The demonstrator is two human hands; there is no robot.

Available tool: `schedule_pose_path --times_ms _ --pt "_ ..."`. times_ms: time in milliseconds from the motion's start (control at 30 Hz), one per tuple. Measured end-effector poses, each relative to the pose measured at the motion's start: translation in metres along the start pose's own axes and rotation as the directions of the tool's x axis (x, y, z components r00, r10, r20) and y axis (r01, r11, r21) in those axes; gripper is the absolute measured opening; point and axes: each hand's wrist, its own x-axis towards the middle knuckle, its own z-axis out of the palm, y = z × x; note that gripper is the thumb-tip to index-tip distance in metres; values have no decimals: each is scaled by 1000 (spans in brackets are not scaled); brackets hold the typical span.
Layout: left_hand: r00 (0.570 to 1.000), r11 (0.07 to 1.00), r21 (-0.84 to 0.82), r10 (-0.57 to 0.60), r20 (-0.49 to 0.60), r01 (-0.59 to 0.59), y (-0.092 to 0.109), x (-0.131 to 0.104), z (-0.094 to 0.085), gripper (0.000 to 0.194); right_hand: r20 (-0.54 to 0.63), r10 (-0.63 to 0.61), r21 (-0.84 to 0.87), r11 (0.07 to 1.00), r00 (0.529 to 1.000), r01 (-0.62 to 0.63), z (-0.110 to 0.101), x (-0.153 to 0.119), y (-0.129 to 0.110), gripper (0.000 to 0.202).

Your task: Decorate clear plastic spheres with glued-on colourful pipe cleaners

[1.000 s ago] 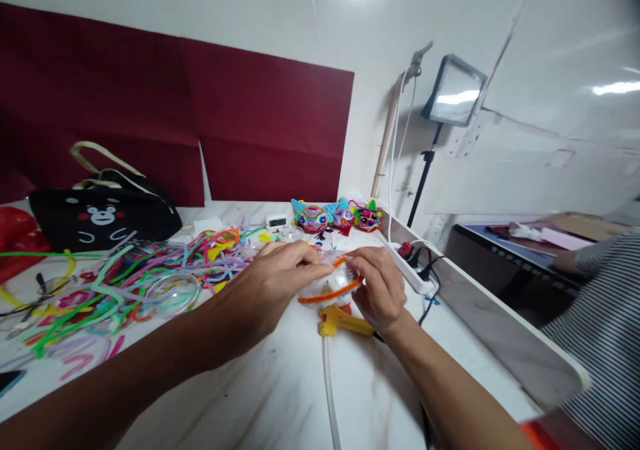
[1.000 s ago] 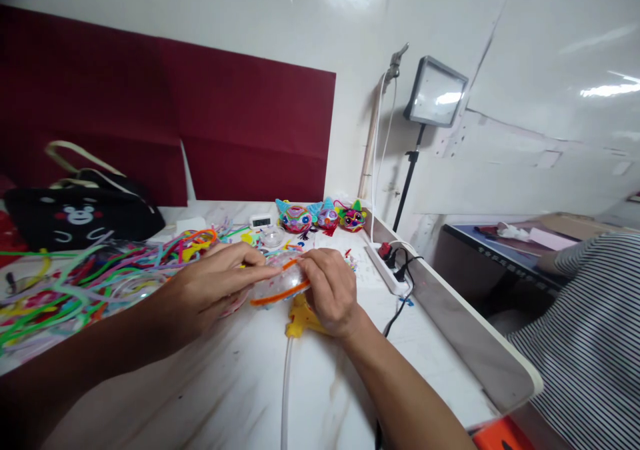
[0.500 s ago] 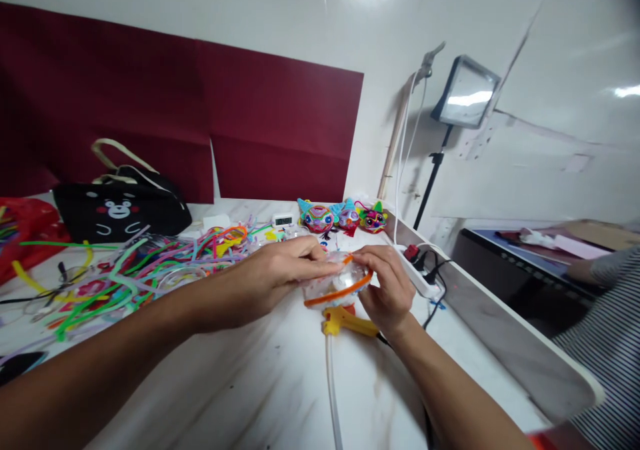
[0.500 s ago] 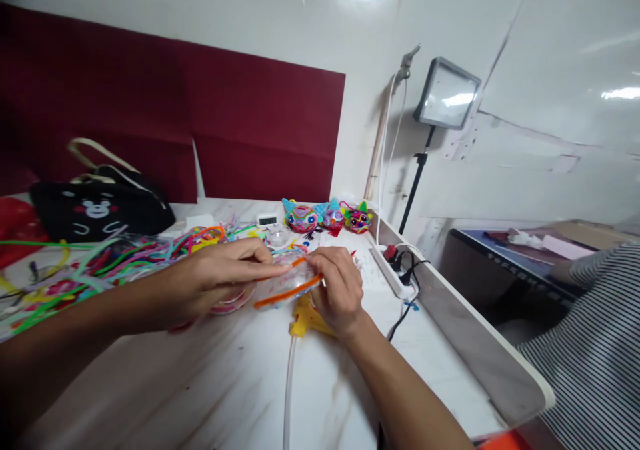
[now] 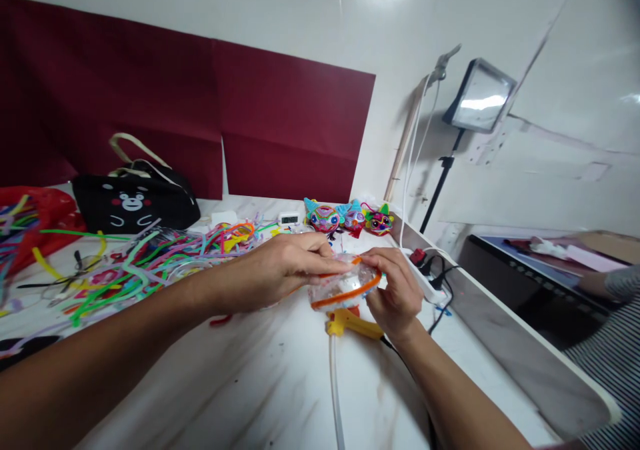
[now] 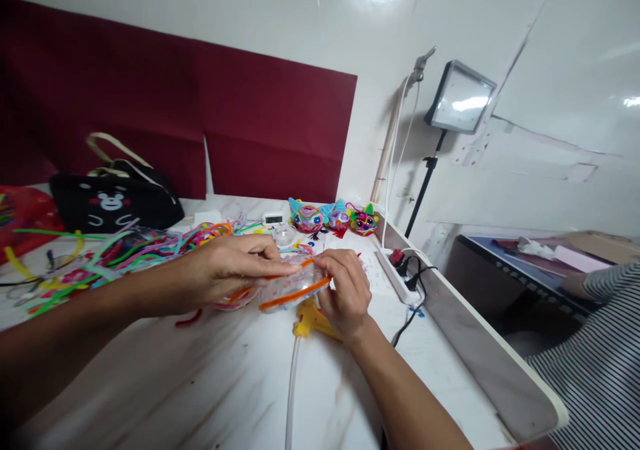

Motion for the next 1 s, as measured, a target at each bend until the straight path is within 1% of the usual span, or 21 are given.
schedule_pose_path --times_ms 133,433,567,667,733,800,833,900,933,967,1000 --pt "1000 1000 4 -29 -6 29 0 1 -1 36 -1 -5 16 1000 1000 5 0 1 -1 33" --pt "1000 999 44 -12 -11 12 0 1 -1 36 8 -3 27 1000 1000 3 0 0 -1 33" --pt "1000 997 72 -4 -2 5 -2 -2 -2 37 15 -25 -8 1000 1000 25 0 -1 0 33" --pt "999 990 133 -38 -28 41 -4 -5 -1 34 36 -56 -63 996 998 59 -1 -2 2 31" --pt "994 981 184 -40 -98 57 -3 -7 1 32 44 -87 -100 991 995 91 -1 -4 5 29" --pt "970 958 277 -1 -243 71 1 -10 6 31 48 -118 -143 982 992 123 -2 -5 9 27" --pt "942 937 340 36 -334 85 5 -12 9 30 50 -129 -167 977 990 136 -3 -5 10 27" --pt "855 904 395 72 -514 161 14 -18 19 26 52 -146 -208 966 988 154 -4 -5 14 27" --pt "811 909 371 67 -581 190 18 -21 26 22 51 -152 -228 960 987 160 -5 -4 15 27" --pt "794 938 284 16 -608 197 22 -24 34 17 48 -154 -248 955 987 161 -5 -4 17 28" --pt "813 970 121 -105 -573 211 25 -27 44 14 44 -155 -267 950 987 161 -6 -5 18 30"
